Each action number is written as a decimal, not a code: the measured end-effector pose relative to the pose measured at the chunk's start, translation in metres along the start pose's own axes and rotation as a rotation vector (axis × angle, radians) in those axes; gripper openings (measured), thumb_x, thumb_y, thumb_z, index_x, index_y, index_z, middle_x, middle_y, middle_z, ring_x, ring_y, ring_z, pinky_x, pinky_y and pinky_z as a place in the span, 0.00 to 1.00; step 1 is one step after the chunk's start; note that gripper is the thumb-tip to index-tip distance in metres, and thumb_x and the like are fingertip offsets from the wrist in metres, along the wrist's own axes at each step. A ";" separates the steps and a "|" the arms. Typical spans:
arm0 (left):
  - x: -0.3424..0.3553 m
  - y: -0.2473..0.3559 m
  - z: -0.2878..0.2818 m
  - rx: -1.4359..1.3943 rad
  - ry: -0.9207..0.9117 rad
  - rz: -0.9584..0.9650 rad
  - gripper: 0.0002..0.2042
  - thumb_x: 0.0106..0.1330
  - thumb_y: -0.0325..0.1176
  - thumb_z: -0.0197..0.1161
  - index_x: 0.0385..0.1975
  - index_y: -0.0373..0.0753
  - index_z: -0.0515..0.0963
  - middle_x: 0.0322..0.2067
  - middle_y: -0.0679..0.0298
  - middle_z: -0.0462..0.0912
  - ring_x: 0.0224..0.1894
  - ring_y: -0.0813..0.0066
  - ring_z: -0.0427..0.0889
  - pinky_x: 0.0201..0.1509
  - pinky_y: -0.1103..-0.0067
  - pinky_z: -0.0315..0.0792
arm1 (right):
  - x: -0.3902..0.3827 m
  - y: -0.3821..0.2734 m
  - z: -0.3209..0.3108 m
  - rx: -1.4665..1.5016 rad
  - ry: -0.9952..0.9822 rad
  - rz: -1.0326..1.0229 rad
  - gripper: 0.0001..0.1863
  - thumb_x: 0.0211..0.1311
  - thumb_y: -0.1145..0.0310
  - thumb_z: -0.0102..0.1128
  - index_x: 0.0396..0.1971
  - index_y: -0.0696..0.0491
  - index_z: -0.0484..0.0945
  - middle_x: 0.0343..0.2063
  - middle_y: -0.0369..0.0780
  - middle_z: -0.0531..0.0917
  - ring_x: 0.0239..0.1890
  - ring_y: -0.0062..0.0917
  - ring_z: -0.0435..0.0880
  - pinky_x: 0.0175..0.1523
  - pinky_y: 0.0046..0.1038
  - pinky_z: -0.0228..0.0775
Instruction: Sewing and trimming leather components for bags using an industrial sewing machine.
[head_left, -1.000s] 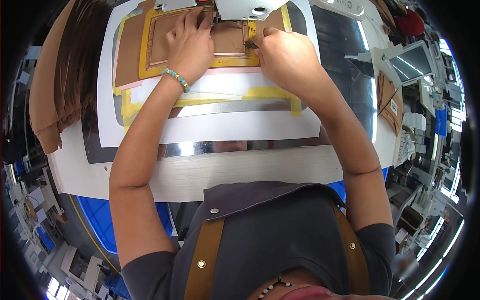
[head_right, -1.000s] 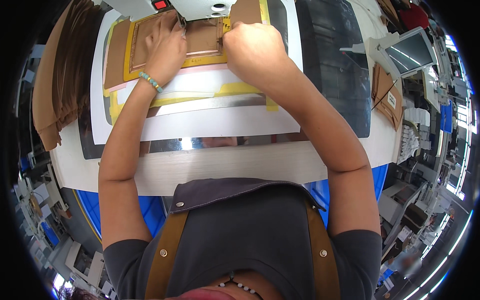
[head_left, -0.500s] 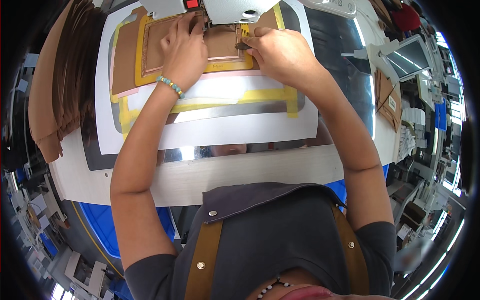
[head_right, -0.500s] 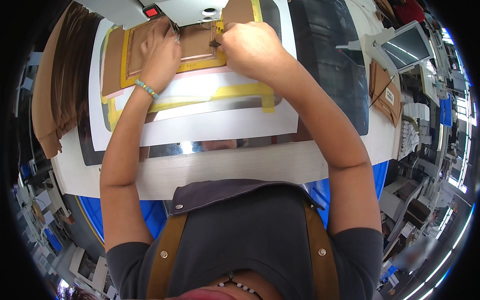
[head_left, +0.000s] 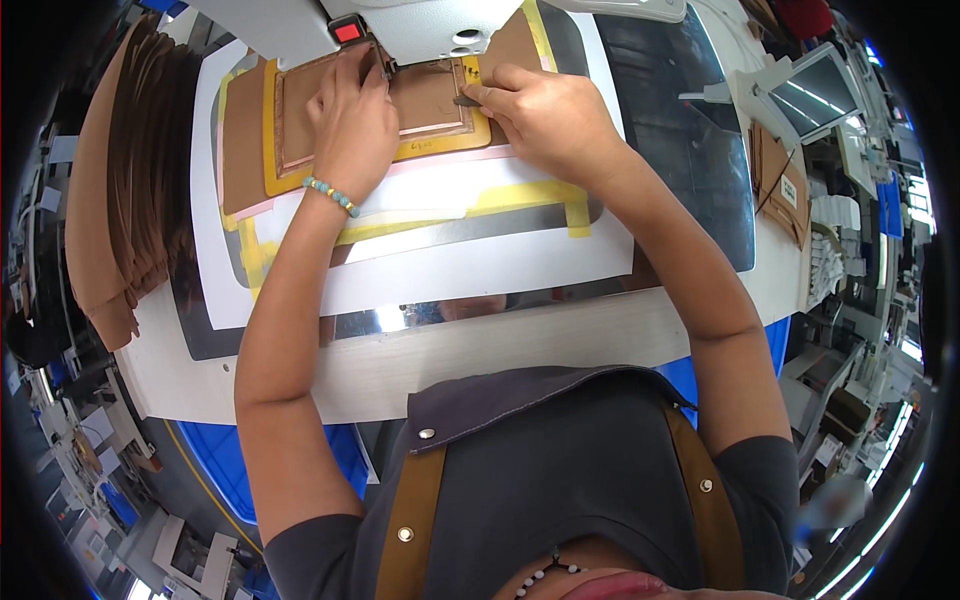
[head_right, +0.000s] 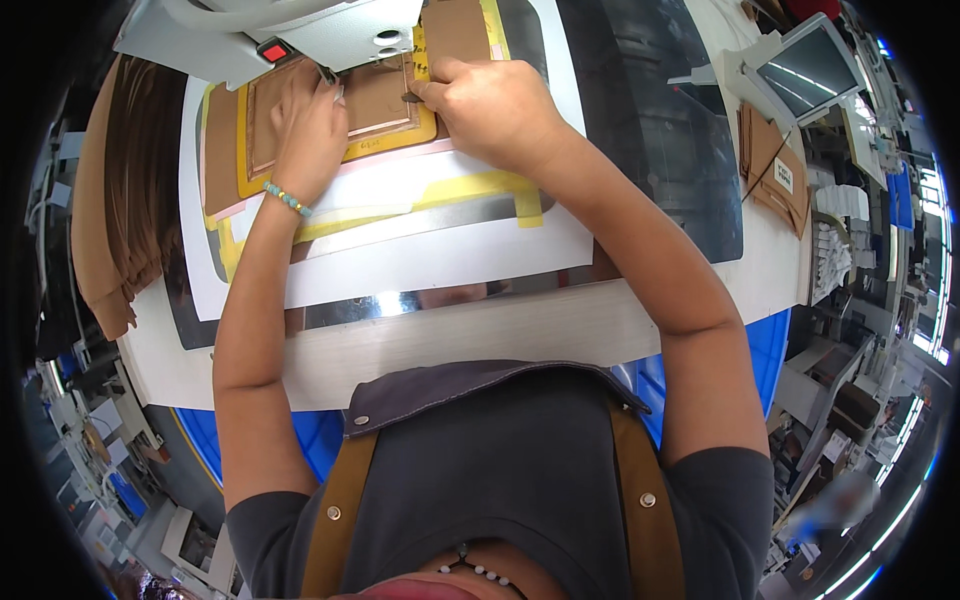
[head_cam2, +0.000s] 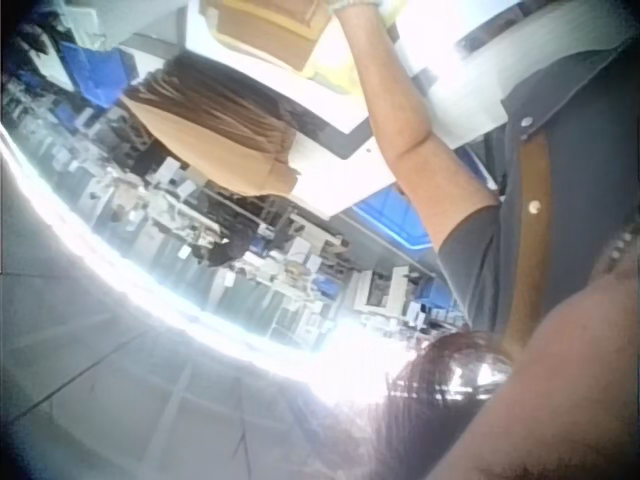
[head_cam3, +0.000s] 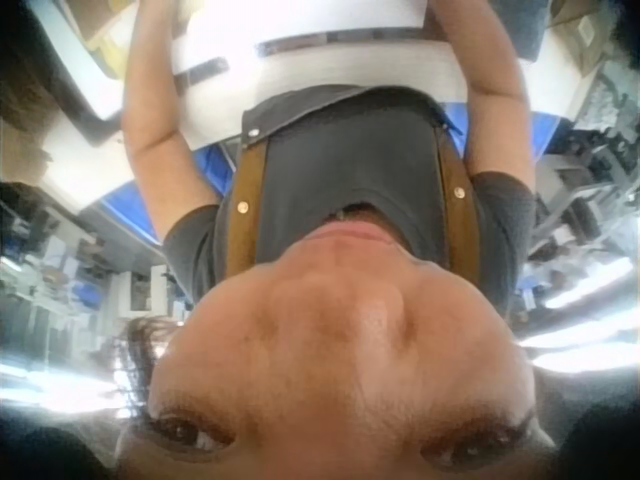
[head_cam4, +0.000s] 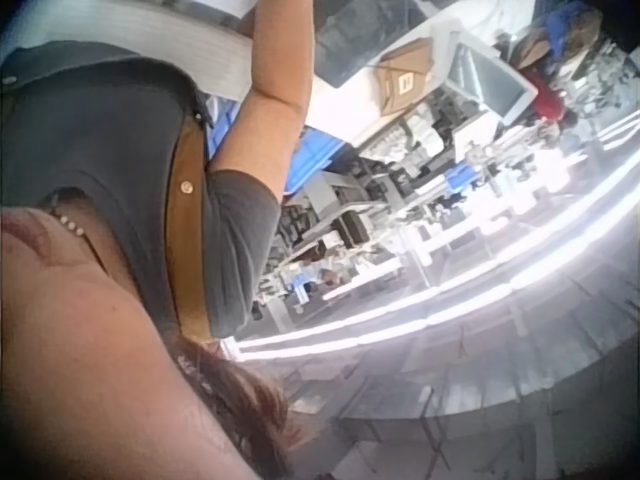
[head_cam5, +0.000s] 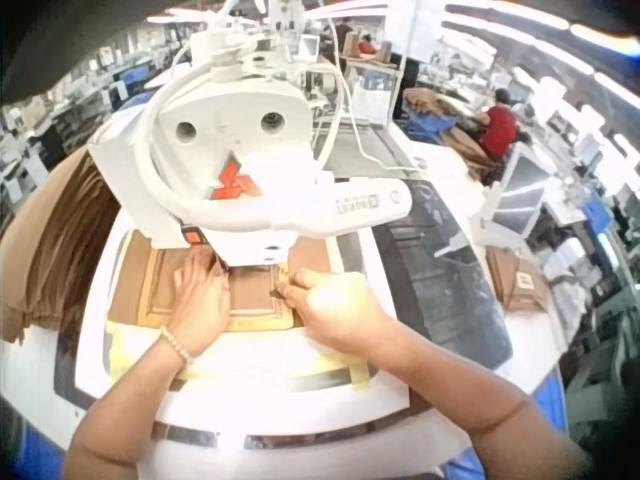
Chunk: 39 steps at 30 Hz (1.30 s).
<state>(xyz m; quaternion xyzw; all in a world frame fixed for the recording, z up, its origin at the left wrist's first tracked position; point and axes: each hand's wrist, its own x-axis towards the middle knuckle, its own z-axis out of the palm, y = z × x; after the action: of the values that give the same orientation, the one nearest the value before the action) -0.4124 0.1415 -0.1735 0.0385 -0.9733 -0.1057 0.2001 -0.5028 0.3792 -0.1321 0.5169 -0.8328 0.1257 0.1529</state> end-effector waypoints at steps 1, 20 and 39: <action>0.001 -0.001 0.000 -0.002 -0.003 -0.001 0.22 0.69 0.28 0.58 0.63 0.34 0.77 0.71 0.52 0.67 0.75 0.50 0.63 0.73 0.51 0.59 | 0.002 0.000 0.000 -0.011 0.014 -0.012 0.16 0.64 0.68 0.70 0.52 0.44 0.91 0.38 0.31 0.89 0.32 0.29 0.89 0.36 0.31 0.83; -0.002 0.004 -0.002 -0.008 -0.001 -0.011 0.17 0.71 0.29 0.55 0.56 0.32 0.80 0.68 0.49 0.70 0.72 0.48 0.67 0.71 0.52 0.61 | -0.004 -0.007 0.000 0.094 0.062 0.163 0.15 0.63 0.71 0.66 0.48 0.46 0.92 0.32 0.34 0.85 0.29 0.31 0.87 0.35 0.31 0.82; -0.002 0.000 0.000 -0.014 -0.009 -0.004 0.15 0.71 0.30 0.57 0.51 0.31 0.83 0.67 0.47 0.72 0.72 0.49 0.67 0.70 0.53 0.62 | -0.005 -0.001 0.004 0.108 0.013 0.127 0.16 0.68 0.65 0.67 0.53 0.43 0.91 0.35 0.33 0.86 0.30 0.30 0.88 0.36 0.31 0.82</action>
<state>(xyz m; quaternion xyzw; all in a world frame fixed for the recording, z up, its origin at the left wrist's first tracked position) -0.4107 0.1420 -0.1743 0.0384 -0.9733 -0.1130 0.1960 -0.5007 0.3815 -0.1381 0.4699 -0.8548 0.1833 0.1220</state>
